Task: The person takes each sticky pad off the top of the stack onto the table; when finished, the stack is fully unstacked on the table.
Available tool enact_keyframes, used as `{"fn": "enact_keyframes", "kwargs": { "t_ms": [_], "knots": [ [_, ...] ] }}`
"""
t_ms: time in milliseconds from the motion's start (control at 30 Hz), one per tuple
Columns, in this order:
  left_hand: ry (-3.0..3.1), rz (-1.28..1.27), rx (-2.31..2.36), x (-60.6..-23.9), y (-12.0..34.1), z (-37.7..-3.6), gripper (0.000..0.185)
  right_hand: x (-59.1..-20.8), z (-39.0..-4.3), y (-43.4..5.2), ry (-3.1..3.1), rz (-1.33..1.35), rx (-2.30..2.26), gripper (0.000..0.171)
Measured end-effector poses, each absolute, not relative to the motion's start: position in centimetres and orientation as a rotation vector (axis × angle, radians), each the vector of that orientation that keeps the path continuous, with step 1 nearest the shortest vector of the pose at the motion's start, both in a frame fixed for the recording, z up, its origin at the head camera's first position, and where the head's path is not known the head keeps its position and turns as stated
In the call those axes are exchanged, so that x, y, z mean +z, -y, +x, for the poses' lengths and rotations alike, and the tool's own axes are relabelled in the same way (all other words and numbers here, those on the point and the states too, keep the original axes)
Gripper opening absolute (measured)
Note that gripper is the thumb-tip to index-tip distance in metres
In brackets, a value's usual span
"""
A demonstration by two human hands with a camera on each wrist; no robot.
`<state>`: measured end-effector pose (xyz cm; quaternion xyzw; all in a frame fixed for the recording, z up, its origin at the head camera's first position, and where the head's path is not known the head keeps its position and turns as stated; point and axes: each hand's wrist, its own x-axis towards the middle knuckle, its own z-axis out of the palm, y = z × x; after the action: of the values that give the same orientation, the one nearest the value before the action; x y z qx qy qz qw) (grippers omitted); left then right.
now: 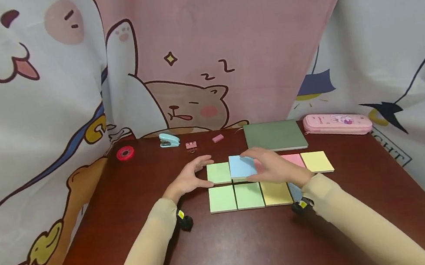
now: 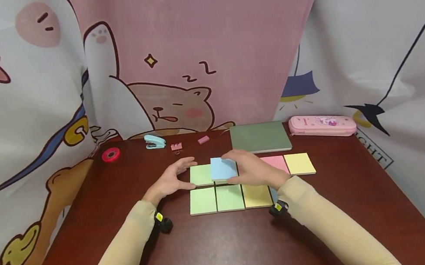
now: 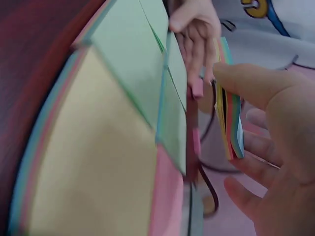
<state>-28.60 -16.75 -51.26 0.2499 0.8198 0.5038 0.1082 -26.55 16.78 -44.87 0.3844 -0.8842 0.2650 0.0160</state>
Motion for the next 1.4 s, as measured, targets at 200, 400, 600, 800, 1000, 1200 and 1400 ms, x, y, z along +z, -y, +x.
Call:
{"fn": "enact_keyframes", "kwargs": {
  "t_ms": [200,400,600,800,1000,1200,1400],
  "knots": [
    [-2.423,0.721,1.469,-51.1,16.7,-28.7,0.089,-44.6,-24.4,-23.3,2.743,1.103,0.825,0.071],
    [-2.435,0.716,1.459,-51.3,16.8,-28.8,0.089,-45.1,-22.3,-29.1,2.848,0.935,0.749,0.078],
    [-2.438,0.714,1.467,-51.6,16.9,-28.7,0.087,-45.9,-20.3,-34.0,2.937,0.791,0.71,0.079],
    [-2.429,0.708,1.471,-51.5,17.0,-28.5,0.088,-47.1,-18.9,-37.9,2.967,0.728,0.661,0.075],
    [-2.426,0.717,1.482,-51.5,16.9,-28.5,0.088,-48.0,-18.1,-39.9,2.968,0.748,0.666,0.071],
    [-2.429,0.724,1.475,-51.5,16.8,-28.6,0.088,-48.4,-17.8,-40.4,2.936,0.771,0.631,0.071],
    [-2.432,0.708,1.481,-51.6,16.8,-28.7,0.088,-48.3,-18.0,-40.2,2.908,0.758,0.62,0.071]
  ]
}}
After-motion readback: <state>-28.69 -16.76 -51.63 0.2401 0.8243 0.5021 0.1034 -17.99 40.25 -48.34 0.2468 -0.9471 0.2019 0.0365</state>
